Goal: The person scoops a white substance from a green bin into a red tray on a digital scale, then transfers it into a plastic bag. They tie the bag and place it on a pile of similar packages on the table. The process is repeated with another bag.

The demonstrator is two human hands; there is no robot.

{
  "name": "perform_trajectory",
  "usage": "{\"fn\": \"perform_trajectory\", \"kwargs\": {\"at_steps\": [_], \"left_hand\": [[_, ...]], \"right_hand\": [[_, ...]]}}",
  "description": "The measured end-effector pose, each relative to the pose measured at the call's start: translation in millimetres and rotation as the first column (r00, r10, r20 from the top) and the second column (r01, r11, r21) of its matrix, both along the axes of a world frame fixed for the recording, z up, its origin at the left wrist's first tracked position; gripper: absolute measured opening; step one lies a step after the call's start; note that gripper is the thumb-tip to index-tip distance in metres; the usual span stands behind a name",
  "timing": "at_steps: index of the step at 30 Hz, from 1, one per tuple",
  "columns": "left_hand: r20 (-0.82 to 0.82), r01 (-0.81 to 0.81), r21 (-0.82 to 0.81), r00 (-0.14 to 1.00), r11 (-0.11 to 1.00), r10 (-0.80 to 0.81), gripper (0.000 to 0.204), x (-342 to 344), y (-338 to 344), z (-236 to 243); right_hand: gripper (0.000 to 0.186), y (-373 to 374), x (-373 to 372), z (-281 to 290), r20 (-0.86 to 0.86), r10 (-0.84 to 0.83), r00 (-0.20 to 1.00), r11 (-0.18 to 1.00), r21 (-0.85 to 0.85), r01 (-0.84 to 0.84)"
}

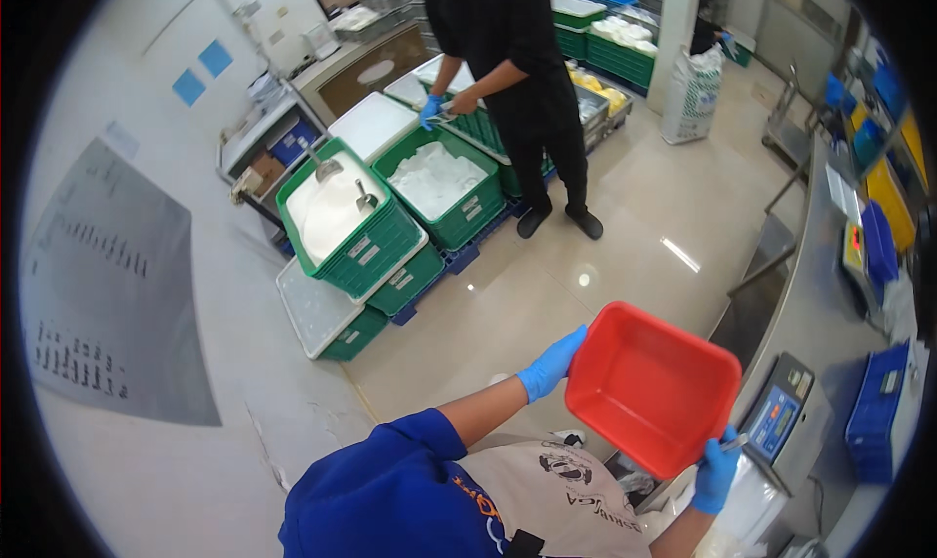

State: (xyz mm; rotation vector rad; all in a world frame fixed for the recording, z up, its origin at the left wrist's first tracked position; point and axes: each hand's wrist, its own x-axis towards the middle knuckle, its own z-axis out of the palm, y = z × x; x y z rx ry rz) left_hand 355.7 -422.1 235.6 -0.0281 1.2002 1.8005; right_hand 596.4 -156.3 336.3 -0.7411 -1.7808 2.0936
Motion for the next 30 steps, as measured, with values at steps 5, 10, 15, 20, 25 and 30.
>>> {"fn": "perform_trajectory", "kwargs": {"at_steps": [5,10,15,20,25,30], "left_hand": [[-0.041,-0.204,-0.234,0.979,0.951,0.199,0.063,-32,-102,-80],[-0.216,0.004,-0.727,0.948,0.687,-0.234,0.07,-43,-298,-194],[-0.078,-0.014,-0.97,0.964,0.243,-0.254,0.068,-15,-515,-217],[-0.317,-0.452,-0.86,0.836,0.235,0.448,0.061,62,-672,-258],[-0.112,-0.543,-0.761,0.649,0.355,0.753,0.034,114,-669,-249],[0.209,-0.566,-0.569,0.603,0.597,0.77,0.04,172,-606,-263]], "right_hand": [[0.027,-97,-66,1,-0.039,0.032,0.999,0.997,-0.068,-0.034],[0.007,-203,-169,16,-0.013,0.19,0.982,0.981,0.04,-0.19],[0.025,-346,-305,62,-0.15,0.593,0.791,0.524,0.818,-0.238],[0.027,-504,-428,87,-0.323,0.787,0.525,0.356,0.934,0.041],[0.016,-592,-517,83,-0.154,0.837,0.526,0.108,0.987,0.117],[0.02,-615,-517,47,-0.304,0.758,0.577,0.429,0.899,-0.089]]}}
